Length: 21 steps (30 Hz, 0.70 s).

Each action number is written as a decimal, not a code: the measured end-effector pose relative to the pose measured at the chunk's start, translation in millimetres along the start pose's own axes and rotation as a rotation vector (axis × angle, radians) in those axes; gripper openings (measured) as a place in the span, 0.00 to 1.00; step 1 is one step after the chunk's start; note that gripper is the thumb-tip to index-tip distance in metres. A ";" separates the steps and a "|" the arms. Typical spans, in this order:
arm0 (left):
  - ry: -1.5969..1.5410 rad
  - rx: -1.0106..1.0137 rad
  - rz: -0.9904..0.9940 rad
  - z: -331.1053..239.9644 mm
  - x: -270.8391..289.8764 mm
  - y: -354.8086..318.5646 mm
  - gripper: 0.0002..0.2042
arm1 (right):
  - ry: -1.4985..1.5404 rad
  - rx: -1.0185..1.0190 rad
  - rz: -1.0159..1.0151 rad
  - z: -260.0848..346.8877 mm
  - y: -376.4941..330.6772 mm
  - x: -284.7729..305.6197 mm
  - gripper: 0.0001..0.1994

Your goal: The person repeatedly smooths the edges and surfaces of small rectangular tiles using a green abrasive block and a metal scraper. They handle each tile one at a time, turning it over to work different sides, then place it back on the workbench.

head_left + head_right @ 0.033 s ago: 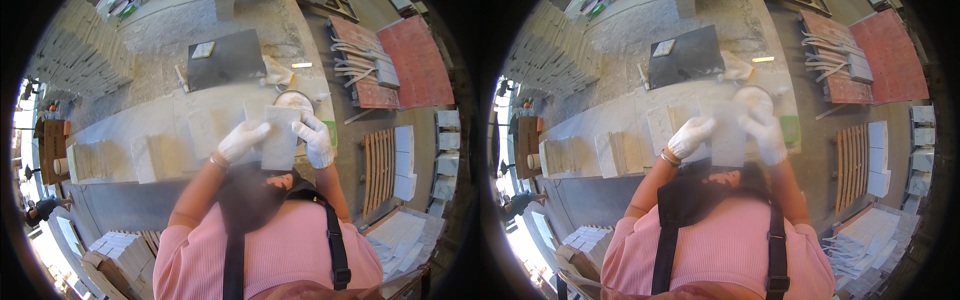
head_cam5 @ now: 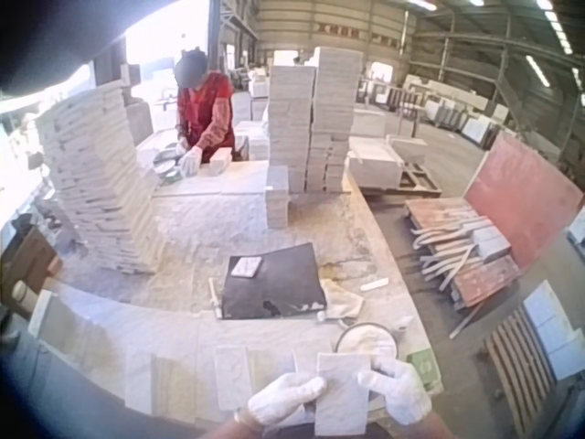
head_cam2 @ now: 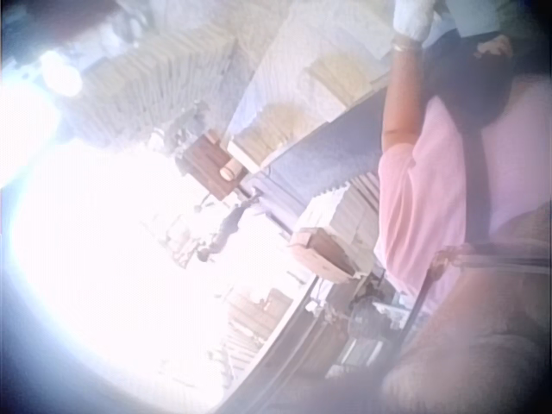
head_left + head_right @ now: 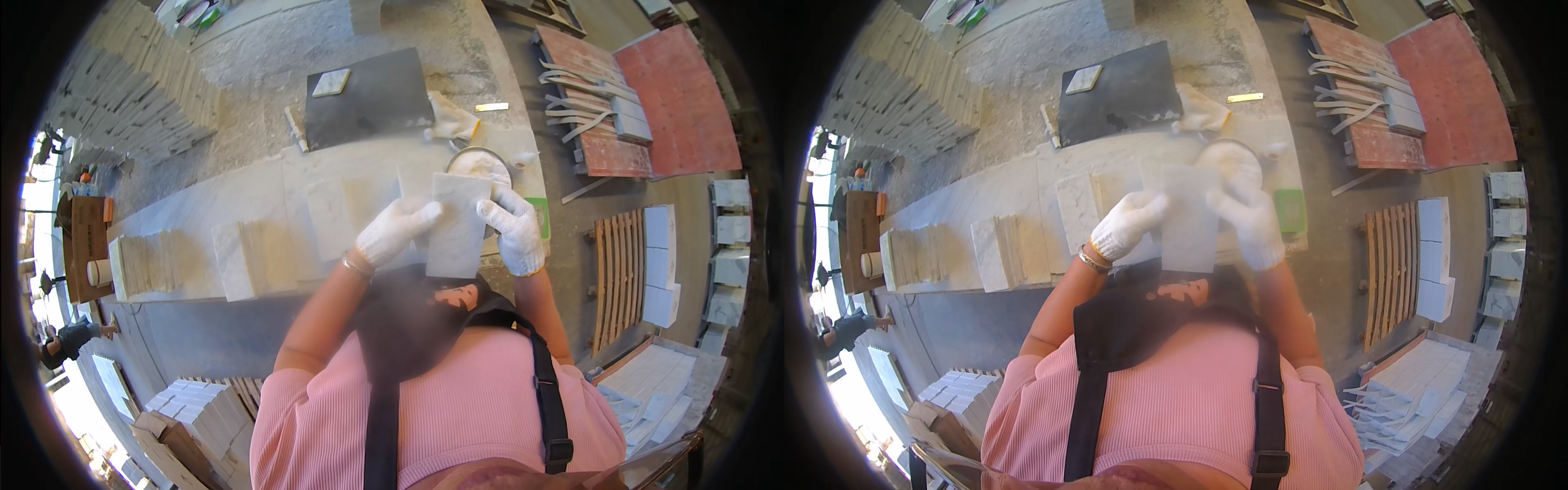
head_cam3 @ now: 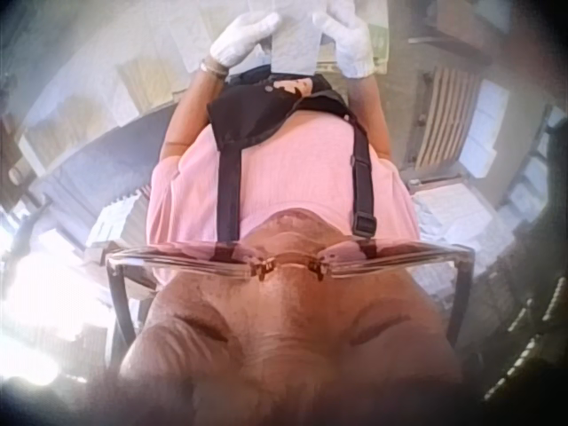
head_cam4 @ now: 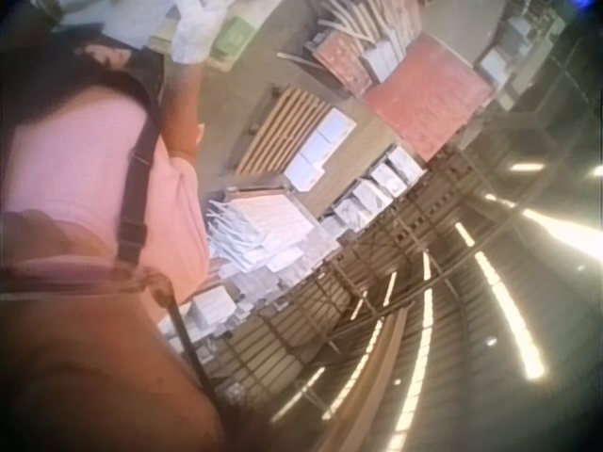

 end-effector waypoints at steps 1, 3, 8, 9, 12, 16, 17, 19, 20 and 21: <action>0.023 0.006 0.004 -2.6 -0.4 0.2 0.22 | 0.006 0.002 -0.019 -1.2 -1.4 -1.0 0.18; 0.025 -0.022 -0.015 -7.7 -4.6 1.2 0.21 | 0.033 0.016 -0.055 -2.9 -4.6 -2.4 0.18; 0.059 0.013 -0.051 -11.5 -14.1 3.9 0.23 | 0.128 0.039 -0.129 -6.8 -11.8 -3.8 0.17; 0.061 0.020 -0.083 -10.9 -14.6 5.4 0.22 | 0.124 0.024 -0.120 -8.3 -13.1 -3.4 0.17; 0.075 0.025 -0.170 -8.9 -14.7 8.7 0.21 | 0.067 -0.006 -0.132 -14.4 -19.7 4.2 0.17; 0.201 0.066 -0.208 -11.7 -2.1 8.5 0.23 | -0.295 0.050 -0.299 -16.7 -30.5 41.3 0.17; 0.248 0.087 -0.216 -12.4 2.5 8.4 0.23 | -0.432 0.051 -0.372 -16.9 -33.3 51.6 0.18; 0.358 0.147 -0.229 -11.8 9.8 9.8 0.23 | -0.730 0.000 -0.406 -20.6 -39.2 62.4 0.19; 0.397 0.156 -0.239 -11.0 12.3 11.9 0.23 | -0.848 -0.076 -0.391 -24.6 -40.9 65.4 0.20; 0.443 0.151 -0.252 -10.1 13.8 14.4 0.22 | -0.965 -0.154 -0.371 -29.1 -42.5 66.9 0.20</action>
Point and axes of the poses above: each hand's wrist, its own y-axis towards the middle knuckle, its own x-axis out of the back of the hand, z = x × y, the point moved 3 cm from there along y, towards the middle knuckle, and after that the axes turned 15 degrees about z, right-handed, at the moved point
